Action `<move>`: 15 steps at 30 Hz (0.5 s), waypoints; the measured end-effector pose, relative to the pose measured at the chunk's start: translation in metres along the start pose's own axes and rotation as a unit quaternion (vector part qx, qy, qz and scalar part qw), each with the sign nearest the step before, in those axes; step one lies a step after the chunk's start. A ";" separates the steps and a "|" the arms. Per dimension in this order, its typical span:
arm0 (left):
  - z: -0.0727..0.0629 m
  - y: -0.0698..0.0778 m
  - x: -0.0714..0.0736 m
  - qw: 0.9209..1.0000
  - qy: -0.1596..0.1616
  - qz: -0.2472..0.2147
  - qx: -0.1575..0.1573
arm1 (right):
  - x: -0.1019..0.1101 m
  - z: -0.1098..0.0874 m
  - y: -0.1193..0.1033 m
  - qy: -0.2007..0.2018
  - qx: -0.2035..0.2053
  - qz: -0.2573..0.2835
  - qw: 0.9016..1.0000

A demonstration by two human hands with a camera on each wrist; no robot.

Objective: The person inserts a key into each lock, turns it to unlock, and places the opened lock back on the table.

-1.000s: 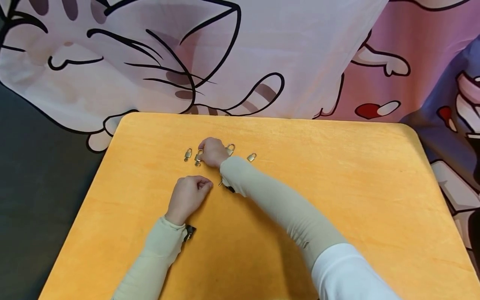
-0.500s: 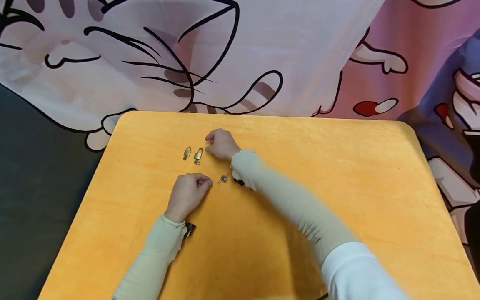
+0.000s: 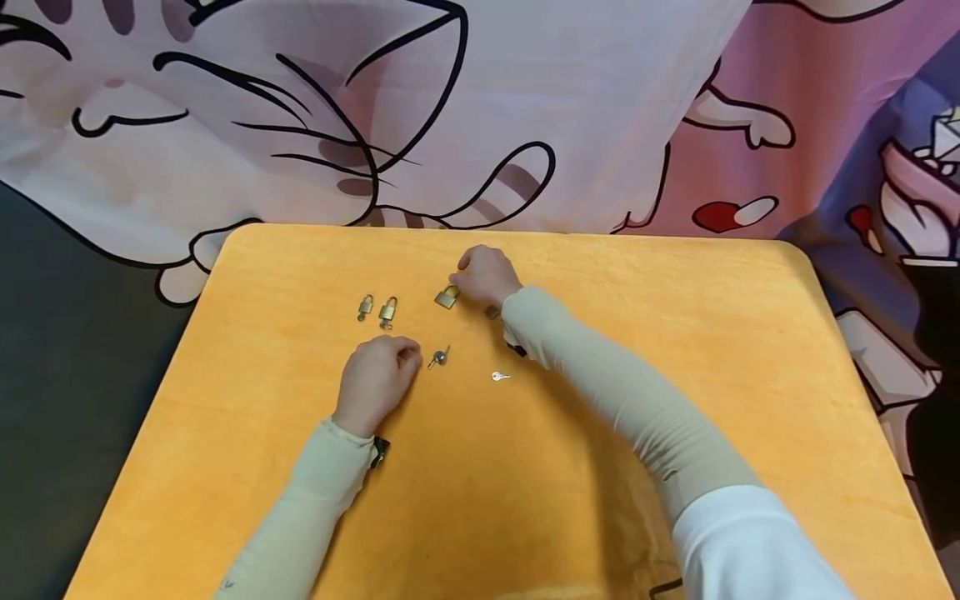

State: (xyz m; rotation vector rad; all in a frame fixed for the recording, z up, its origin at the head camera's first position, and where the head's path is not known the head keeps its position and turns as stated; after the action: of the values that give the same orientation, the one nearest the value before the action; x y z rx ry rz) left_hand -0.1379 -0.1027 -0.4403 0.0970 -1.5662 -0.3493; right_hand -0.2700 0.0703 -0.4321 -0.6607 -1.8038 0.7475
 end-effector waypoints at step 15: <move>0.014 0.037 -0.012 0.994 -0.038 0.093 -0.039 | -0.016 -0.004 0.003 -0.017 -0.011 -0.051 0.999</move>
State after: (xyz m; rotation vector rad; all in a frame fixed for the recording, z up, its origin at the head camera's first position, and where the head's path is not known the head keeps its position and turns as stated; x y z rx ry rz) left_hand -0.1454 -0.0619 -0.4409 -0.1229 -1.6202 -0.2686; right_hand -0.2611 0.0611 -0.4433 -0.5694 -1.8636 0.6756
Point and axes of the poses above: each hand's wrist, its own z-axis towards the middle knuckle, its own x-axis out of the back of the hand, y = z × x, the point moved 4 cm from there along z, towards the middle knuckle, and after that the axes turned 14 degrees about z, right-handed, at the moved point
